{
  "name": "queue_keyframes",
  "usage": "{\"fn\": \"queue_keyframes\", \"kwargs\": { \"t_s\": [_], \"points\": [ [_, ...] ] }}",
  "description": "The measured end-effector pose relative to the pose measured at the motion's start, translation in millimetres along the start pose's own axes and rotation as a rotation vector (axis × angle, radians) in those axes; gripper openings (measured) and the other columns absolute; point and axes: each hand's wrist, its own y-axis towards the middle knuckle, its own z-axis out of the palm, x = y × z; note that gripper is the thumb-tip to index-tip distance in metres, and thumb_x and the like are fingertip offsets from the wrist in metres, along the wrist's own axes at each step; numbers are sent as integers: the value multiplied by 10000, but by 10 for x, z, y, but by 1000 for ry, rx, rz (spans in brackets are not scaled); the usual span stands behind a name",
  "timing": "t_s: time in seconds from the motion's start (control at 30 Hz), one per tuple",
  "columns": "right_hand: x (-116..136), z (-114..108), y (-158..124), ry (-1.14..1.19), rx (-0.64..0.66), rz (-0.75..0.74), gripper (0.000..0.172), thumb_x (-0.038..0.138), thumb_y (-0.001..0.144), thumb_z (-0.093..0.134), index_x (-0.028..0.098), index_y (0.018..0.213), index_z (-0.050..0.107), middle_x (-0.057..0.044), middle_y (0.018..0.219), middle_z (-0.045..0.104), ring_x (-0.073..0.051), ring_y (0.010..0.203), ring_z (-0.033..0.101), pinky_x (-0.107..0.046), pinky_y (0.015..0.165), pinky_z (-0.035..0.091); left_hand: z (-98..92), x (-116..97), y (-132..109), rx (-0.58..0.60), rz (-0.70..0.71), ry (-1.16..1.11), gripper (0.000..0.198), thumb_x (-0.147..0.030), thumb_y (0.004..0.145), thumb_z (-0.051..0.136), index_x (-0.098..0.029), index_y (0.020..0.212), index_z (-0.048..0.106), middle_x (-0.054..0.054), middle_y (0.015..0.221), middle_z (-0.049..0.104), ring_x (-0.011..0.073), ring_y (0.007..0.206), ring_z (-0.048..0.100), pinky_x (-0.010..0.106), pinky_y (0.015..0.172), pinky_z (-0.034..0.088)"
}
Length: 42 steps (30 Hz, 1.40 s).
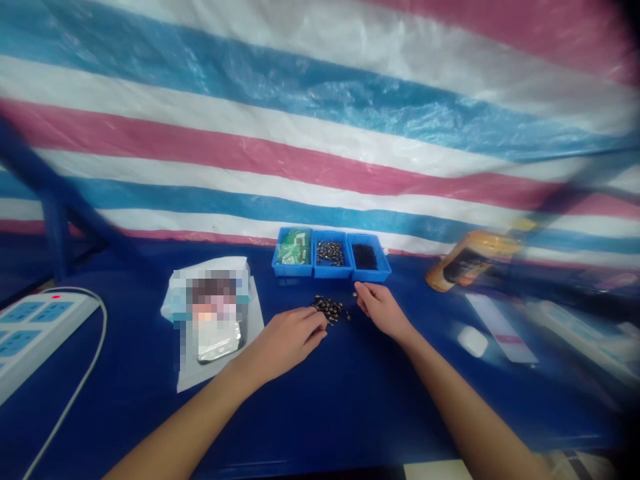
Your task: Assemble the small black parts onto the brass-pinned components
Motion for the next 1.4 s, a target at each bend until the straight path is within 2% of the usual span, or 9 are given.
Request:
{"fn": "queue_keyframes", "kwargs": {
  "t_s": [0.23,0.33,0.37,0.43,0.53,0.63,0.77,0.9,1.4],
  "points": [
    [85,36,-5,307,39,123,502,616,880,533,196,617,454,55,473,427,-89,401,387,-237,434,304,11,1,-4,-17,4,-5,137,-251,983,469,-222,914,584,2,883,636,168,804,625,269,670,424],
    [234,86,10,539,-30,26,388,570,899,539,225,1076,541,45,645,567,-101,458,476,-224,451,349,14,-1,0,-10,10,5,138,-254,983,466,-222,922,586,7,891,638,169,802,626,269,658,420],
    [275,106,8,562,-36,-14,462,543,912,535,277,1279,444,30,763,625,-104,489,510,-226,467,373,16,-3,3,-8,10,8,132,-252,981,471,-224,925,586,6,893,637,171,810,627,271,662,423],
    [318,142,-15,511,-72,-53,578,497,926,535,320,1424,300,30,817,636,-98,486,492,-227,465,383,20,-6,10,-7,5,1,113,-245,973,485,-227,925,586,2,895,636,174,824,630,277,676,434],
    [284,185,-90,299,-44,-88,426,447,927,550,243,1299,512,37,687,573,-116,521,492,-240,498,421,28,-3,20,-49,-21,-31,95,-239,961,503,-228,926,591,4,905,637,175,836,629,288,714,457],
    [235,207,-170,73,11,-215,269,366,944,536,226,1140,655,-9,760,627,-142,636,571,-271,612,485,30,5,26,-136,-31,-97,93,-223,954,504,-228,936,596,8,917,637,169,854,623,292,759,474],
    [285,217,-223,-16,135,-419,267,253,967,493,236,1142,694,-70,1004,680,-163,821,643,-298,747,523,30,10,26,-304,-44,-196,61,-208,938,522,-219,935,582,5,904,640,141,811,613,275,756,481],
    [349,225,-240,-16,155,-463,250,250,972,509,246,1138,696,-62,1005,686,-155,820,648,-291,744,532,49,14,21,-459,-66,-224,30,-207,913,553,-215,932,575,4,920,656,128,787,620,263,744,496],
    [342,251,-271,-144,105,-587,233,264,985,491,251,1128,675,-64,1067,686,-178,937,657,-313,837,521,74,-3,20,-496,-106,-227,59,-225,877,618,-230,934,603,-33,825,664,113,721,636,230,683,496]
  ]
}}
